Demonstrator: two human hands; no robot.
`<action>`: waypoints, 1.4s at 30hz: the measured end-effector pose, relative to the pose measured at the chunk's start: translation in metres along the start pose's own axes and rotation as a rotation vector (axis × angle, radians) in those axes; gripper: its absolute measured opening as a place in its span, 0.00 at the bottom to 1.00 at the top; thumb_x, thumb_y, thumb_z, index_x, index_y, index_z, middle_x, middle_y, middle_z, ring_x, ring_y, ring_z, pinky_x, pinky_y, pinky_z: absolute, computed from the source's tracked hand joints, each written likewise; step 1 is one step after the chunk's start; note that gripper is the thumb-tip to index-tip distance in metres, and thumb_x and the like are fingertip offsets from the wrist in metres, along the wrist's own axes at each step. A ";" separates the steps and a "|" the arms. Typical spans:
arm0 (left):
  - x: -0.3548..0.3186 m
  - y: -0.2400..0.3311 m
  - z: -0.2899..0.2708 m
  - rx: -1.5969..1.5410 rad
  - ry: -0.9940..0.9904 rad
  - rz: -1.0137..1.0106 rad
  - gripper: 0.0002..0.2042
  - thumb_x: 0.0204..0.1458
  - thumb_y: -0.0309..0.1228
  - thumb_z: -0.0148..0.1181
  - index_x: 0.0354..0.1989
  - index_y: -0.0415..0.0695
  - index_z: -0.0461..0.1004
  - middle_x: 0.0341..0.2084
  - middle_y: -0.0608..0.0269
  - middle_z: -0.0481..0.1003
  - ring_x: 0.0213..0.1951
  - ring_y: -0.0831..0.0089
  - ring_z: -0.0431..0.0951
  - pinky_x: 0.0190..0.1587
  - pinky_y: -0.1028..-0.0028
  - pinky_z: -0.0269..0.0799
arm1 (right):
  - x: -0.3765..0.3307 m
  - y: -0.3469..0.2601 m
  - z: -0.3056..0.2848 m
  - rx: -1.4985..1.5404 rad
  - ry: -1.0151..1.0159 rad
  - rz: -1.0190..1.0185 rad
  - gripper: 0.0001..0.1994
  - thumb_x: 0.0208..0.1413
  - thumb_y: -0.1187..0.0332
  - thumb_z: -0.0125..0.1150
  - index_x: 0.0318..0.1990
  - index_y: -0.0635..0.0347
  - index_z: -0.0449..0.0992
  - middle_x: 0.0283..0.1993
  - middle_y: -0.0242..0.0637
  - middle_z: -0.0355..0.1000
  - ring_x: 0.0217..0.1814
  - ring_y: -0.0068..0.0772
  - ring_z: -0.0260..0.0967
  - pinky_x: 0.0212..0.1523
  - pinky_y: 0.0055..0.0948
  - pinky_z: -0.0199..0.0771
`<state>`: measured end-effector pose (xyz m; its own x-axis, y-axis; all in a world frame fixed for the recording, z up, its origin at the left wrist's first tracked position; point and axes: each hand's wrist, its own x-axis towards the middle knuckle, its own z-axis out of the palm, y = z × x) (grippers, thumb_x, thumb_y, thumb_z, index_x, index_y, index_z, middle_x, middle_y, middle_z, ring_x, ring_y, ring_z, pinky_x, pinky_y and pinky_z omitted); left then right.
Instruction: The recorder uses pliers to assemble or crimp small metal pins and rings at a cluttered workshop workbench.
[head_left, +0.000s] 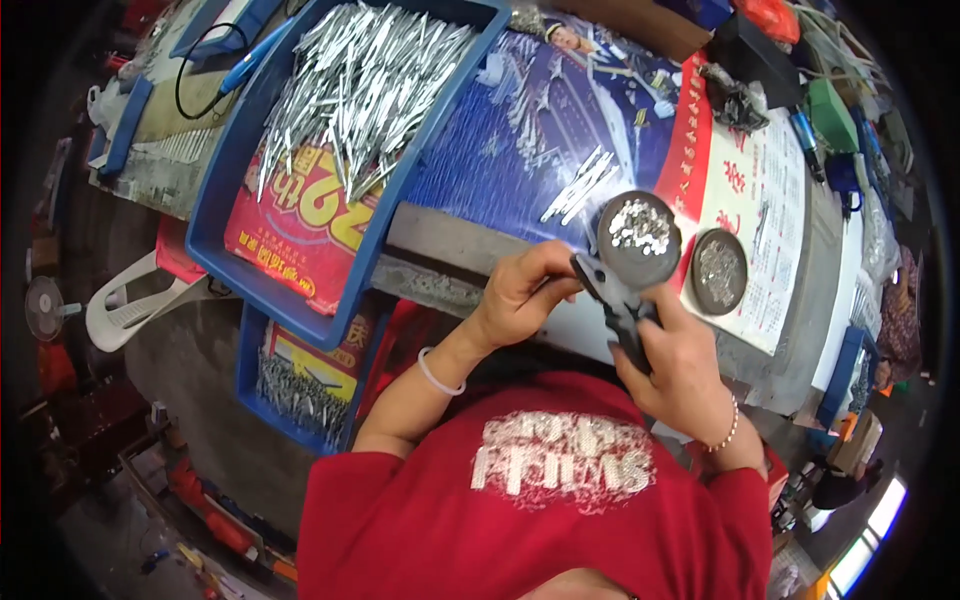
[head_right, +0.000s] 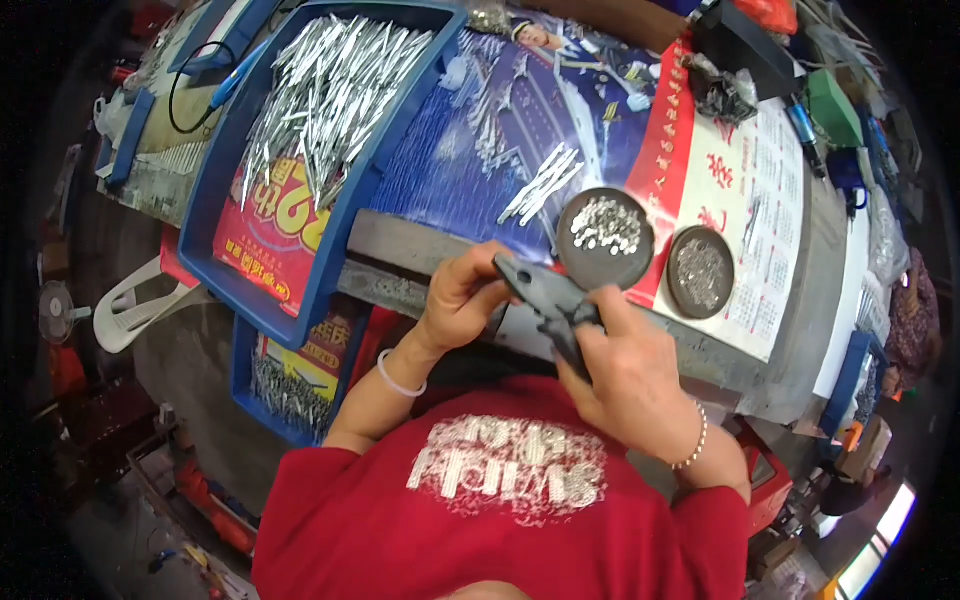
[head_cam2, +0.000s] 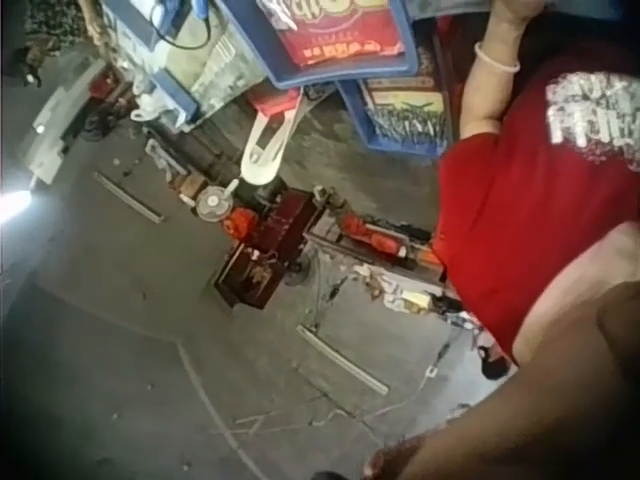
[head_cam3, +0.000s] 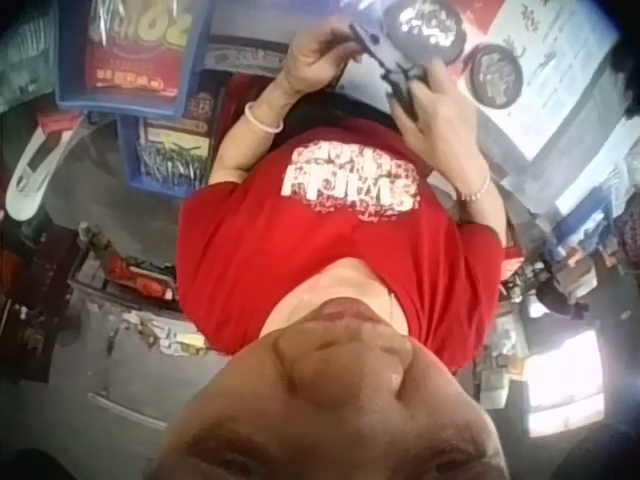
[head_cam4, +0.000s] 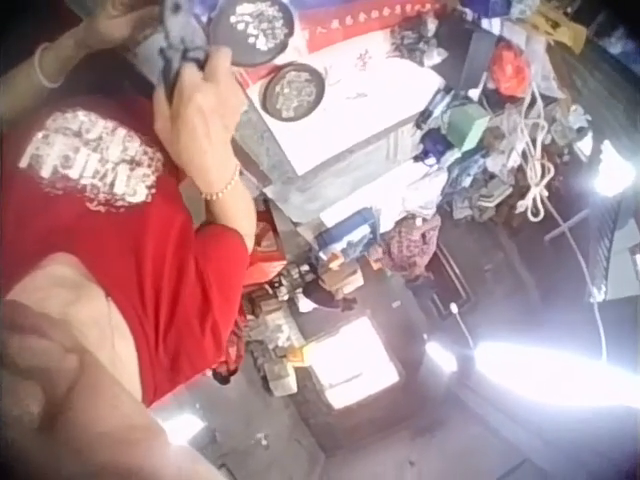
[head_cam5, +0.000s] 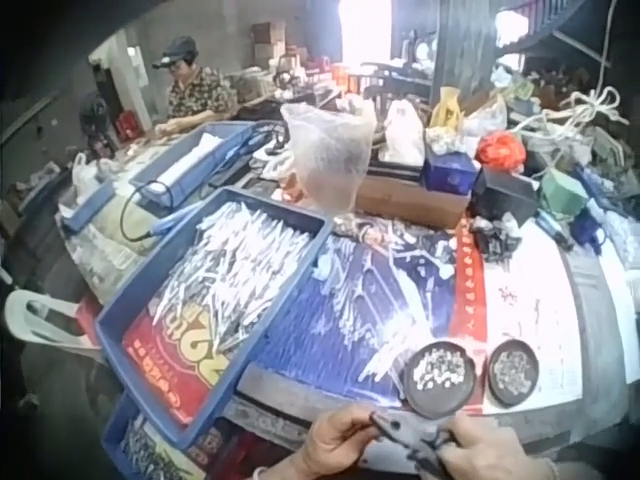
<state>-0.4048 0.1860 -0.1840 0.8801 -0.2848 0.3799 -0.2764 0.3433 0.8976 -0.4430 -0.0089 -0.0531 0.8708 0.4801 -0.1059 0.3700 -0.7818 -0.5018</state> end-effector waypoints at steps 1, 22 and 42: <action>-0.008 0.001 0.001 -0.062 0.023 0.003 0.04 0.61 0.24 0.56 0.41 0.38 0.71 0.30 0.62 0.74 0.30 0.79 0.74 0.33 0.78 0.71 | -0.004 -0.001 0.000 0.003 -0.009 -0.002 0.09 0.43 0.80 0.64 0.35 0.68 0.77 0.42 0.48 0.68 0.32 0.45 0.73 0.31 0.33 0.71; -0.027 0.052 0.021 -0.608 0.258 -0.721 0.07 0.65 0.33 0.52 0.39 0.42 0.69 0.29 0.66 0.72 0.21 0.82 0.69 0.23 0.83 0.63 | -0.044 0.005 0.009 -0.005 -0.097 0.019 0.19 0.36 0.59 0.76 0.30 0.64 0.77 0.47 0.51 0.65 0.42 0.52 0.70 0.40 0.43 0.73; -0.028 0.053 0.024 -0.346 0.169 -0.717 0.08 0.65 0.33 0.52 0.37 0.43 0.67 0.21 0.71 0.69 0.20 0.85 0.67 0.23 0.85 0.60 | -0.043 0.007 0.009 -0.086 -0.199 0.033 0.20 0.39 0.59 0.75 0.38 0.62 0.78 0.45 0.48 0.62 0.47 0.49 0.66 0.40 0.41 0.71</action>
<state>-0.4537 0.1904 -0.1419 0.8518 -0.4113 -0.3244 0.4871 0.3940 0.7795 -0.4807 -0.0313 -0.0603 0.8048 0.5162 -0.2930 0.3762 -0.8254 -0.4209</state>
